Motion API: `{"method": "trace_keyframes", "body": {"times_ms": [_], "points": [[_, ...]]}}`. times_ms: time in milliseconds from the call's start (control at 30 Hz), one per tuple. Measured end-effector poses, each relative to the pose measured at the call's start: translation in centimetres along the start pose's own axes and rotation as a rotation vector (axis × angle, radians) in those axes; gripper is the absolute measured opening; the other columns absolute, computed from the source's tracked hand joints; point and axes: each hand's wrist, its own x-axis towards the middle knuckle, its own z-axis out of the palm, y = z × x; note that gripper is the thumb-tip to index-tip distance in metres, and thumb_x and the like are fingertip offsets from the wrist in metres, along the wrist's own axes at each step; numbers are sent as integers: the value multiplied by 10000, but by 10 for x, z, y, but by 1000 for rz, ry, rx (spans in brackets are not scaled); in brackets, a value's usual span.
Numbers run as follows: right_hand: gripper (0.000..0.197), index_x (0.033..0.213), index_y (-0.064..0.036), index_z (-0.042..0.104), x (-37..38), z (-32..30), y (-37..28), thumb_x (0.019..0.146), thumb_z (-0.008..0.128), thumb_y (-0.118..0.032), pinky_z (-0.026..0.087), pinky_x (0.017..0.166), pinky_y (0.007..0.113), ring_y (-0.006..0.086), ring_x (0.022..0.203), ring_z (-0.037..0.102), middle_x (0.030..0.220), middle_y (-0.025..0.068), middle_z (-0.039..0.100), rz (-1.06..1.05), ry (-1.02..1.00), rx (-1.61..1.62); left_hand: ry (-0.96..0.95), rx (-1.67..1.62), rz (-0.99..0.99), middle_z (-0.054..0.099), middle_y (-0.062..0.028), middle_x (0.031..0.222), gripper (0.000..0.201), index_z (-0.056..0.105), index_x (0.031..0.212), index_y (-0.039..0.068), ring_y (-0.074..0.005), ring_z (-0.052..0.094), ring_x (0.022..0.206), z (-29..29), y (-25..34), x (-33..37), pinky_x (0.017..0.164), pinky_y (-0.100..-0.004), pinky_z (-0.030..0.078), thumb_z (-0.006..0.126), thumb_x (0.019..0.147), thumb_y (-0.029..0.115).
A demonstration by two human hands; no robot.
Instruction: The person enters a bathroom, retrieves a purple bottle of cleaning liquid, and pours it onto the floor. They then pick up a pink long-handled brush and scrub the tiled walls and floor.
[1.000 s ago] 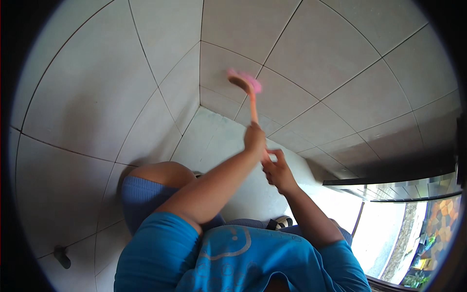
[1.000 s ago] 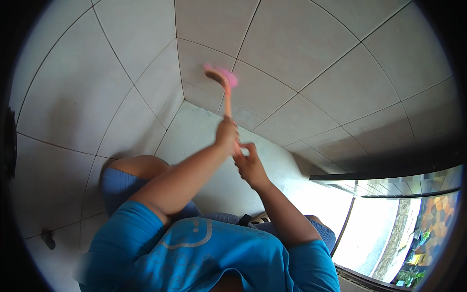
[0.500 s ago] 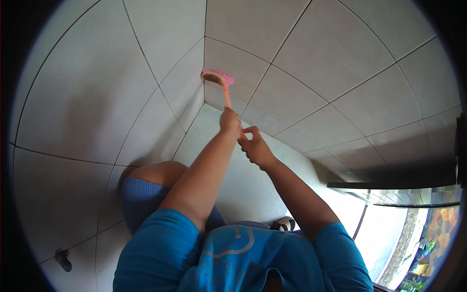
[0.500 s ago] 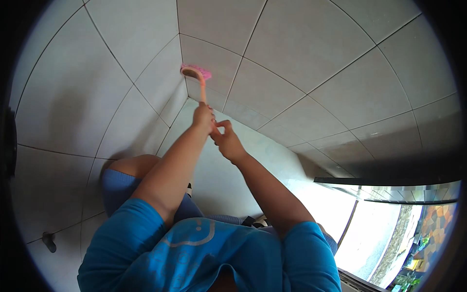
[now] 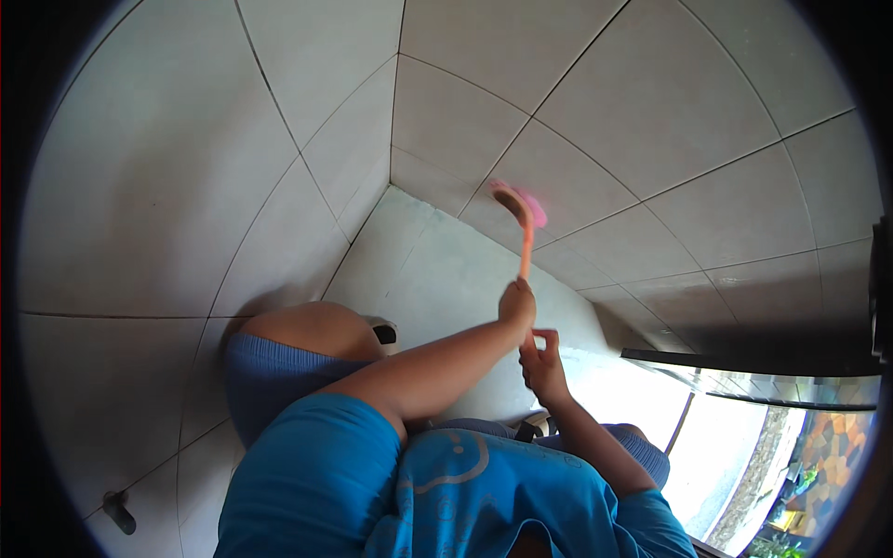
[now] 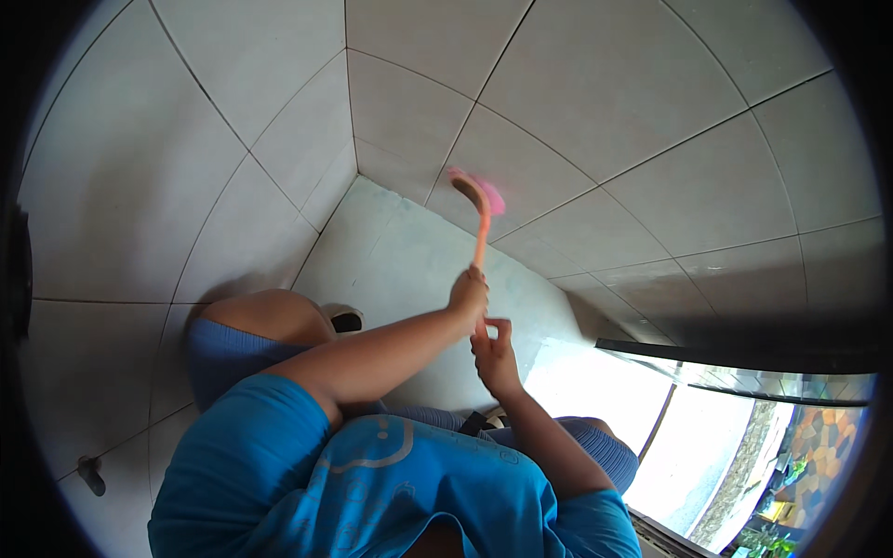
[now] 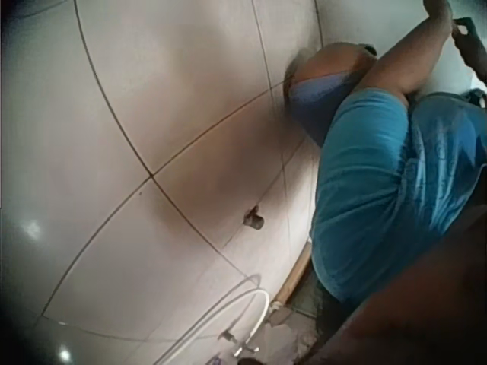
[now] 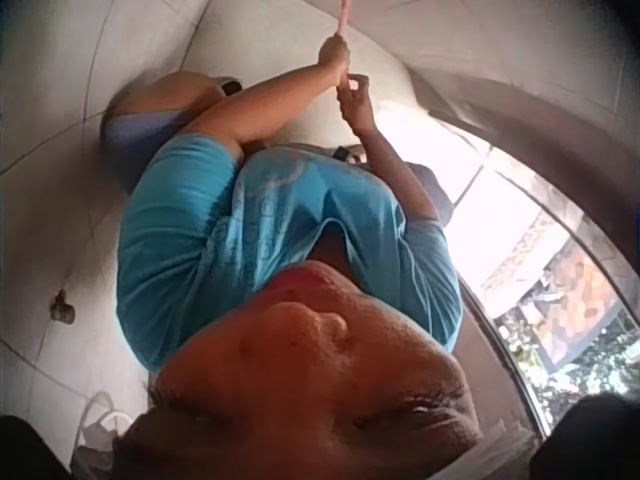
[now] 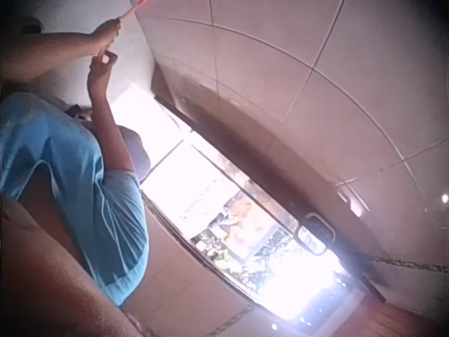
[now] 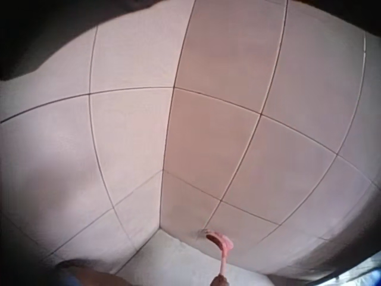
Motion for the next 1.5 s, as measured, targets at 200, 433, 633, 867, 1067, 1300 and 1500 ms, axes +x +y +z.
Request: {"method": "trace_keyframes", "body": {"times_ms": [200,433,633,867,1067,1300,1500], "points": [[290,1027,-59,365,101,60,-26,856,534,-222,424,567,371,312,635,569,669,179,555,-307,-84,-334,391,-34,117,394,14,515,377,450,699,108,-120,345,355,-91,42,101,325,-277,280,312,907,390],[287,1054,-71,354,94,53,-8,874,514,-227,386,496,282,137,551,486,638,57,505,-228,-103,-140,442,345,137,591,-248,859,482,547,853,-40,-414,563,812,-71,61,49,723,-480,445,231,916,318],[254,1043,-152,300,14,20,42,903,452,-301,272,338,199,35,410,339,585,-22,410,11,26,71,109,350,28,591,-233,826,442,529,846,-11,-417,560,791,-8,-6,-17,699,-489,442,260,907,335],[299,1066,-70,343,100,44,26,876,503,-236,427,552,399,343,641,588,677,197,573,-305,-53,-378,397,415,154,593,-239,837,427,536,831,-25,-411,565,790,-67,8,75,707,-477,450,243,915,275],[368,1098,-62,332,147,87,1,866,511,-285,422,563,412,382,649,570,650,200,560,-291,-85,-337,550,263,-20,590,-248,869,502,543,888,-63,-413,569,832,-106,76,76,721,-470,461,219,920,319],[339,1128,-53,369,73,28,110,898,465,-281,366,444,230,68,523,434,659,7,478,-77,34,-177,272,675,61,594,-232,828,438,515,860,-26,-412,569,794,-30,-46,42,694,-471,467,237,913,308],[350,1053,-25,472,87,51,111,902,401,-333,437,587,388,286,669,567,750,154,576,-109,79,-420,189,1195,303,581,-180,831,201,487,957,-9,-319,597,753,-50,-58,60,640,-406,498,365,850,110]]}}
